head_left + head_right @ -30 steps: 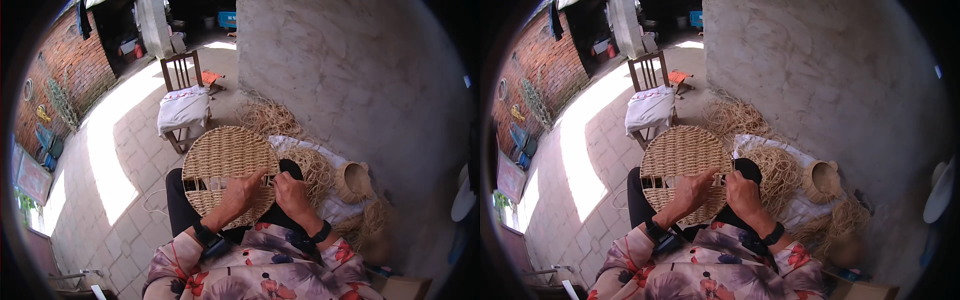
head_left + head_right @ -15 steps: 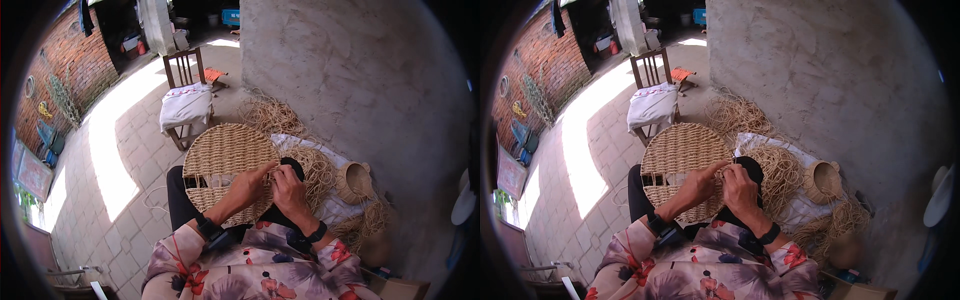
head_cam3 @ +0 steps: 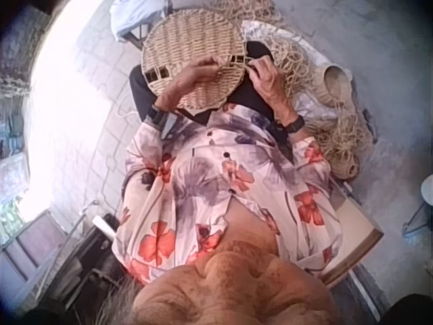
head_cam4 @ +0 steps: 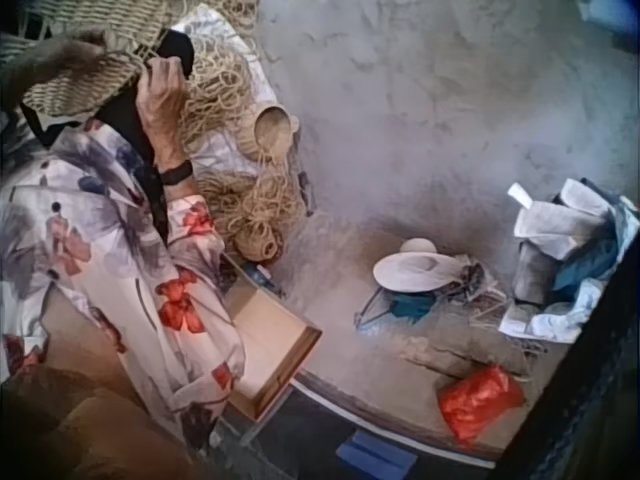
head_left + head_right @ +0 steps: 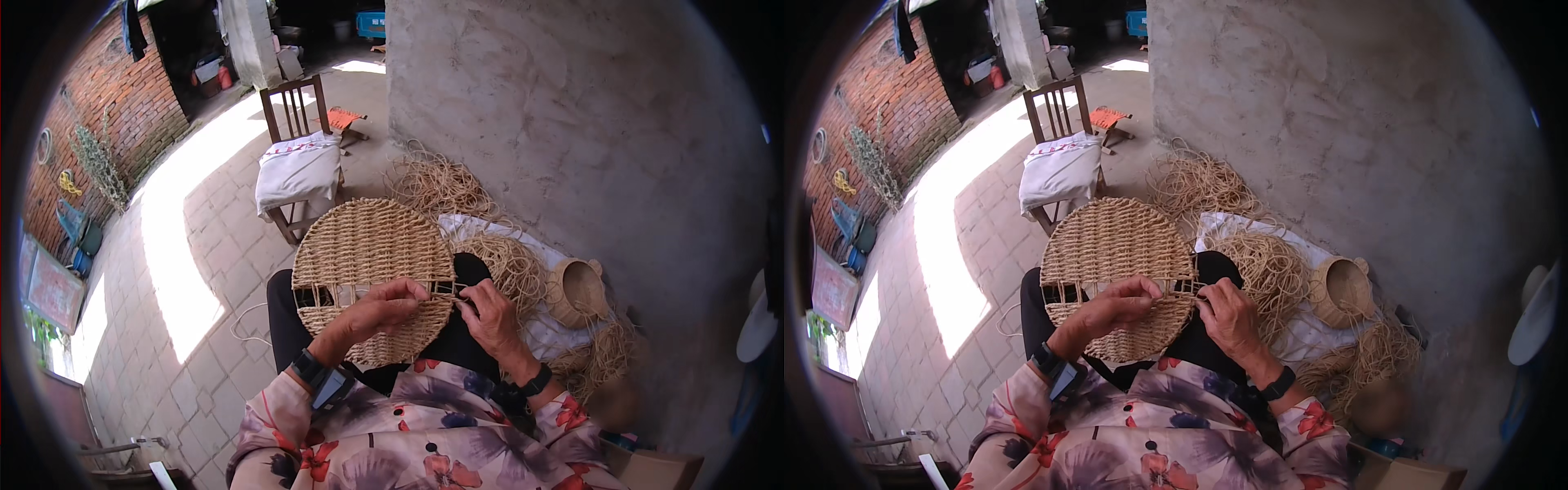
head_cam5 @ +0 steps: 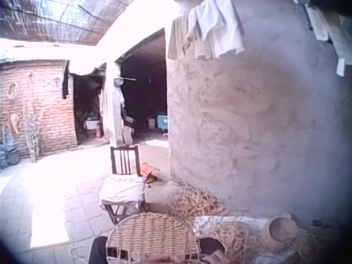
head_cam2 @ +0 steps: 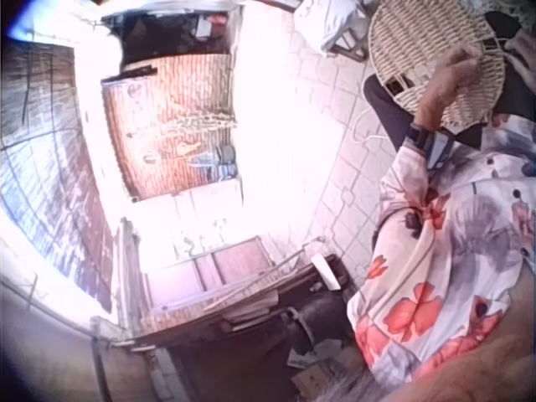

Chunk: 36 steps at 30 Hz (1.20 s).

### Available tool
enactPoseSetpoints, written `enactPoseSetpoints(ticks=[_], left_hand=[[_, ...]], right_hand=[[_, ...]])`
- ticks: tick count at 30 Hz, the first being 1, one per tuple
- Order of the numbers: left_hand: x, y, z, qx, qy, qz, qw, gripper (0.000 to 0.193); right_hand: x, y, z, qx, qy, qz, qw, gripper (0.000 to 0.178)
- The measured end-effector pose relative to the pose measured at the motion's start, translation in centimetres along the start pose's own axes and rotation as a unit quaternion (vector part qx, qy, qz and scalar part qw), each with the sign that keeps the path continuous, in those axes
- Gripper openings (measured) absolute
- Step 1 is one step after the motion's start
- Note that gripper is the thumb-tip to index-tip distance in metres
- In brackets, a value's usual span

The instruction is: Weave a circular straw basket base using fiber strands.

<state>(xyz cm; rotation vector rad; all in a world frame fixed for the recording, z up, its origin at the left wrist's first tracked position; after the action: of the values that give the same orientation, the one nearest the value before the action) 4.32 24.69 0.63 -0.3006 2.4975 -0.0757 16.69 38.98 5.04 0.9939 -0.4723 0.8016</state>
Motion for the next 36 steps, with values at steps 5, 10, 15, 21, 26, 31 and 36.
enactPoseSetpoints(ticks=[5, 10, 15, 21, 26, 31, 36], left_hand=[[1.3, 0.7, -1.3, -0.092, 0.372, -0.084, 0.920, 0.020], [-0.2, 0.1, -2.1, -0.112, 0.534, -0.132, 0.827, 0.020], [-0.6, -0.1, -2.8, -0.185, 0.600, -0.155, 0.763, 0.017], [-1.4, 0.3, -3.4, -0.189, 0.699, -0.150, 0.673, 0.016], [-1.0, 1.3, -3.2, -0.138, 0.739, -0.105, 0.651, 0.021], [-0.8, 1.5, -2.9, -0.125, 0.734, -0.126, 0.656, 0.016], [1.5, 1.0, -2.1, -0.177, 0.703, -0.225, 0.651, 0.015]], right_hand=[[-0.4, 0.8, 1.7, 0.094, -0.091, 0.058, 0.990, 0.013], [-0.3, 5.4, 1.9, 0.100, -0.089, 0.038, 0.990, 0.009], [-1.0, 5.3, 0.4, 0.026, -0.105, 0.028, 0.994, 0.011], [1.1, 2.4, 2.0, 0.044, -0.057, -0.046, 0.996, 0.016], [-1.0, 1.0, 2.0, 0.058, -0.040, 0.060, 0.996, 0.010], [-2.3, 2.1, 2.1, 0.080, -0.113, 0.155, 0.978, 0.012], [-3.1, 2.3, 2.3, 0.091, -0.134, 0.208, 0.965, 0.019]])
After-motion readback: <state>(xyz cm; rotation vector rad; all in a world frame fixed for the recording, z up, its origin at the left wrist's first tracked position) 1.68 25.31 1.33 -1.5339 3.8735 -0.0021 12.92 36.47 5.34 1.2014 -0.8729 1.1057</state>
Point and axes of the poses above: each hand's wrist, its own y-axis towards the middle knuckle, its own x-axis out of the back of the hand, z = x × y, the point moved 7 cm from there along y, towards the middle knuckle, and after that the axes turned 3 degrees about -x, right-handed, at the moved point
